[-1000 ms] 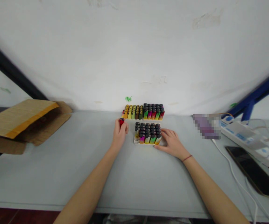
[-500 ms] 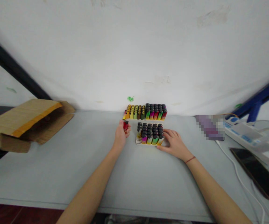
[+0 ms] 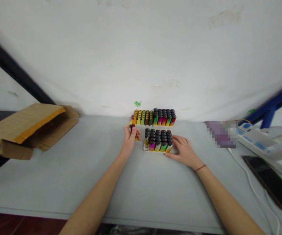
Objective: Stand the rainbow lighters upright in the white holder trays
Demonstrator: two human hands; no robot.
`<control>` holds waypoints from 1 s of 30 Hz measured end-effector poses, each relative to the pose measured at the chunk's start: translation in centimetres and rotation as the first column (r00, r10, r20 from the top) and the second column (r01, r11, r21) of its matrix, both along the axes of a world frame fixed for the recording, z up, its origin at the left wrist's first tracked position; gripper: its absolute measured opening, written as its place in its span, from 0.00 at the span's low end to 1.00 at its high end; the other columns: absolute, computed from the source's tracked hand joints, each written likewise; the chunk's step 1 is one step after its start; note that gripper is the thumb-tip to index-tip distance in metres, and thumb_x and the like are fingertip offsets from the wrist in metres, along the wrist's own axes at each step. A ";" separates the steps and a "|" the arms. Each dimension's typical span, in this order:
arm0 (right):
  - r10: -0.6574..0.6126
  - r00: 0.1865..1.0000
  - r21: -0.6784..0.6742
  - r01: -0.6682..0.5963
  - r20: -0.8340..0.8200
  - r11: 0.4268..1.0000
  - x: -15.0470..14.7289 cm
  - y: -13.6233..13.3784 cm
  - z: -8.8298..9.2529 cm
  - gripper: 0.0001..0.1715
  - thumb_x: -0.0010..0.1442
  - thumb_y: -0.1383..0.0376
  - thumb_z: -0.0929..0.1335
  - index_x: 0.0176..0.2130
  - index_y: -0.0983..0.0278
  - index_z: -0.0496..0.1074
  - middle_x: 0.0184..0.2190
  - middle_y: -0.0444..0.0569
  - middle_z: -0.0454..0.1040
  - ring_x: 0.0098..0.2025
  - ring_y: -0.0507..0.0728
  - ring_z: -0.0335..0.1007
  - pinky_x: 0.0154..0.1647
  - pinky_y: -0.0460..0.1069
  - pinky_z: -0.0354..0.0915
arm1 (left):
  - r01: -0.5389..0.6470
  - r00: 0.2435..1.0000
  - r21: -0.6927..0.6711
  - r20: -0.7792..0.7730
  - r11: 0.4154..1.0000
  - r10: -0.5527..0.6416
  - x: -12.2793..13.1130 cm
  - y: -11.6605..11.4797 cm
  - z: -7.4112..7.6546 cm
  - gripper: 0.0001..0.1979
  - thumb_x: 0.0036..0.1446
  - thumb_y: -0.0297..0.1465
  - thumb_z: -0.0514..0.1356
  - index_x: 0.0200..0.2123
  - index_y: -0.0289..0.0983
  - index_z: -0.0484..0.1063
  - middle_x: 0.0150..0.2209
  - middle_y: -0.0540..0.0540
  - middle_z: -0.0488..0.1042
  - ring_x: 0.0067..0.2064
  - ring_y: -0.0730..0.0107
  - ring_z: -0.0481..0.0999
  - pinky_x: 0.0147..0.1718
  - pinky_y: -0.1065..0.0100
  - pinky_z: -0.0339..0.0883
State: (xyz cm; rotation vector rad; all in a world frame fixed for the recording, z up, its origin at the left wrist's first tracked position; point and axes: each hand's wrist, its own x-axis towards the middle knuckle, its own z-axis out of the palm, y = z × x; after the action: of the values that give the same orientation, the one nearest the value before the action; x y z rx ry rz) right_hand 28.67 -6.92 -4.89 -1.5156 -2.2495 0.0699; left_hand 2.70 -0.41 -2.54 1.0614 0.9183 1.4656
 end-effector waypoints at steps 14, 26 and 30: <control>0.008 1.000 -0.001 -0.008 0.000 1.000 0.1 0.0 -0.1 0.35 0.58 0.44 0.70 0.54 0.65 0.71 0.56 0.61 0.71 0.57 0.69 0.67 0.58 0.64 0.61 | -0.204 0.979 -0.291 -0.064 0.935 0.193 -0.5 0.0 1.2 0.26 0.62 0.44 0.48 0.15 0.39 0.54 0.11 0.56 0.50 0.13 0.81 0.47 0.13 0.75 0.39; 0.000 1.000 -0.004 0.000 -0.001 1.000 0.0 0.0 0.1 0.35 0.58 0.44 0.70 0.54 0.65 0.71 0.57 0.62 0.71 0.57 0.69 0.67 0.58 0.64 0.60 | -0.269 0.957 -0.308 0.019 0.913 0.288 -0.6 0.0 1.7 0.19 0.59 0.36 0.47 0.16 0.39 0.55 0.12 0.56 0.50 0.13 0.81 0.46 0.12 0.77 0.38; 0.000 1.000 -0.006 0.000 -0.002 1.000 -0.1 -0.1 0.1 0.35 0.58 0.44 0.70 0.54 0.64 0.71 0.57 0.62 0.71 0.57 0.69 0.67 0.59 0.64 0.60 | -0.262 0.957 -0.317 0.034 0.912 0.287 -0.5 0.0 1.7 0.20 0.60 0.39 0.49 0.17 0.39 0.55 0.12 0.57 0.50 0.13 0.81 0.46 0.12 0.77 0.39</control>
State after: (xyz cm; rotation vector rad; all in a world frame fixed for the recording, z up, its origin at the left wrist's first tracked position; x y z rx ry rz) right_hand 28.60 -6.99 -4.75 -1.5177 -2.2496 0.0780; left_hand 2.25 -0.44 -0.80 0.6560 1.2325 1.5164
